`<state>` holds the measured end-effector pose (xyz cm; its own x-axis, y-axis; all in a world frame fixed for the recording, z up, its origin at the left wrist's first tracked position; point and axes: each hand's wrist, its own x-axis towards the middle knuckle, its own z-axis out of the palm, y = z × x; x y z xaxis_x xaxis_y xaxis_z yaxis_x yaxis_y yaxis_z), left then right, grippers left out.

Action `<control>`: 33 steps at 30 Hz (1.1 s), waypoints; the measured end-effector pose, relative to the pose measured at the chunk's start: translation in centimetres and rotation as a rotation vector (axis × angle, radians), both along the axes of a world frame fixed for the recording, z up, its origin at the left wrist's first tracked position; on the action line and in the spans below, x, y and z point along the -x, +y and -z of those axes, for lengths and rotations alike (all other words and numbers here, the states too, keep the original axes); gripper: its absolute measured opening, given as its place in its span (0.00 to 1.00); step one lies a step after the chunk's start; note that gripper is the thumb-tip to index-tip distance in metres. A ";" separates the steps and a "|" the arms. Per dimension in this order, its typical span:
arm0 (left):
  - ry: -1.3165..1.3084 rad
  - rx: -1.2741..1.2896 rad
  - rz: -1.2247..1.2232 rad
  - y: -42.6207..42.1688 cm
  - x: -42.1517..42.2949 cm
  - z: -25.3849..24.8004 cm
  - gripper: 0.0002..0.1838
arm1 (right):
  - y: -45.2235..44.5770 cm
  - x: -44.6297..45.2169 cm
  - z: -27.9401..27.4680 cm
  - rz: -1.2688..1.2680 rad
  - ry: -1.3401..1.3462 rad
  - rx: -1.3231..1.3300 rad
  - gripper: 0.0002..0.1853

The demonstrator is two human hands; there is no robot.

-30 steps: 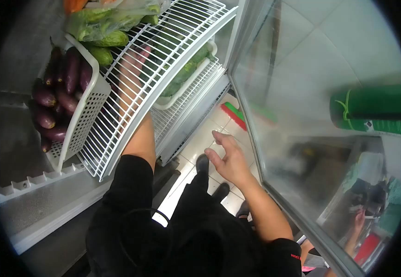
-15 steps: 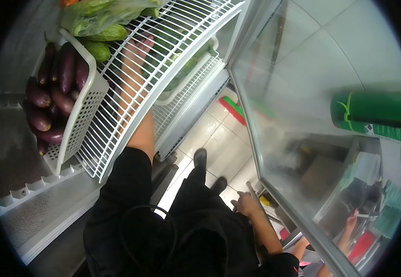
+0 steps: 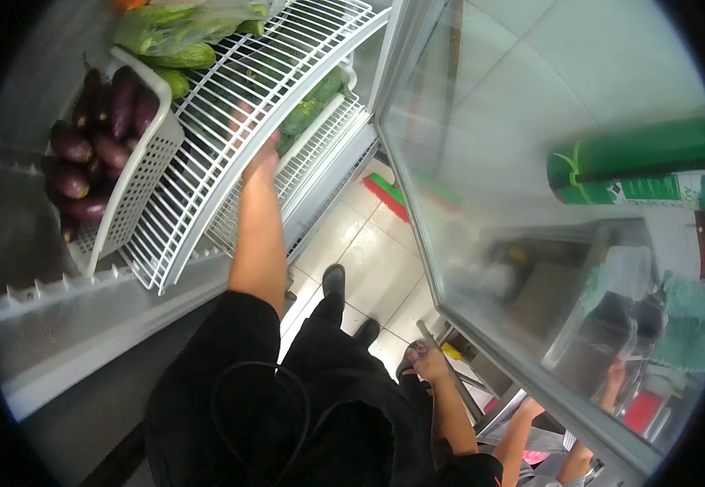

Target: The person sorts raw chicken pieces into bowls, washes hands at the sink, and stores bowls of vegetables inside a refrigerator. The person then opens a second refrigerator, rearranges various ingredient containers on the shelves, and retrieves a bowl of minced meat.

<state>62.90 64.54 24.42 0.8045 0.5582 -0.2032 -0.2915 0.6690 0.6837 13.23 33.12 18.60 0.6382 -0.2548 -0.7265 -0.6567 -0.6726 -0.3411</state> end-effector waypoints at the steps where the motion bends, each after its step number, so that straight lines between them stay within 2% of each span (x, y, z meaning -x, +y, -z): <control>1: 0.133 -0.120 0.218 -1.3 3.9 -2.8 0.13 | -0.5 0.9 0.3 0.032 -0.003 0.011 0.35; 3: 0.203 -0.283 0.342 -3.2 9.1 -0.3 0.12 | -1.7 2.4 1.0 0.085 -0.018 0.027 0.34; 4: 0.226 -0.346 0.389 -4.1 11.6 2.1 0.14 | -2.7 3.0 1.2 0.210 -0.042 -0.059 0.33; 6: 0.343 -0.906 0.430 -5.0 16.2 9.0 0.16 | -6.2 4.1 2.9 0.511 -0.136 -0.046 0.33; 7: 0.345 -1.171 0.315 -5.4 19.8 9.9 0.18 | -7.7 4.0 3.3 0.706 -0.156 -0.088 0.33; 8: 0.375 -1.238 0.466 -4.9 23.4 8.5 0.17 | -8.2 3.3 0.5 0.767 -0.340 -0.186 0.34; 9: 0.399 -1.316 0.608 -4.2 26.4 9.3 0.20 | -7.8 2.2 -3.5 0.831 -0.520 -0.298 0.35; 10: 0.389 -1.431 0.580 -3.8 29.9 10.6 0.21 | -9.4 2.2 -2.3 0.645 -0.769 -0.278 0.35; 11: 0.327 -1.509 0.656 -2.7 33.6 8.6 0.22 | -11.8 2.1 -1.0 0.454 -1.018 -0.264 0.35; 12: 0.355 -1.569 0.809 -1.4 36.6 7.1 0.21 | -13.6 2.3 -0.8 0.372 -0.962 -0.262 0.34; 13: 0.313 -1.574 0.766 -0.3 40.2 7.1 0.21 | -14.5 2.0 -1.6 0.282 -0.911 -0.258 0.33; 14: 0.321 -1.579 0.854 1.4 43.4 7.3 0.21 | -13.8 1.7 -3.4 0.320 -0.916 -0.292 0.31; 15: 0.471 -1.573 1.069 3.1 46.2 6.3 0.22 | -12.1 1.7 -6.6 0.352 -0.913 -0.319 0.29; 16: 0.535 -1.539 1.161 4.9 49.3 4.6 0.24 | -10.5 1.6 -9.4 0.395 -0.931 -0.338 0.27; 17: 0.585 -1.576 1.118 6.7 52.6 8.0 0.25 | -9.1 0.9 -11.1 0.433 -0.946 -0.359 0.25; 18: 0.656 -1.543 1.073 8.7 56.2 8.4 0.26 | -9.2 0.1 -10.7 0.442 -0.956 -0.359 0.27; 20: 0.919 -1.492 1.275 12.9 61.6 9.5 0.30 | -11.1 -0.7 -8.1 0.427 -1.002 -0.415 0.30; 21: 0.996 -1.447 1.206 14.6 64.8 11.0 0.30 | -12.2 -1.6 -6.7 0.402 -1.032 -0.472 0.30; 23: 1.253 -1.271 1.016 17.4 70.5 12.8 0.28 | -11.0 -1.4 -7.9 0.288 -1.034 -0.257 0.27; 25: 1.390 -1.137 0.939 19.2 75.8 11.3 0.26 | -7.1 -0.7 -9.3 0.434 -1.040 -0.295 0.21; 27: 1.459 -1.009 0.772 20.3 81.3 12.2 0.24 | -2.1 -0.9 -9.4 0.330 -1.084 -0.326 0.20; 28: 1.438 -0.978 0.599 20.2 84.3 12.0 0.24 | 0.8 -0.7 -9.4 0.245 -1.087 -0.357 0.20; 29: 1.453 -0.936 0.518 20.4 86.7 13.7 0.24 | 3.8 -0.7 -8.7 0.156 -1.064 -0.383 0.20; 33: 1.382 -0.913 0.427 20.2 98.7 13.1 0.29 | 15.5 3.8 -6.1 -0.213 -0.817 -0.407 0.19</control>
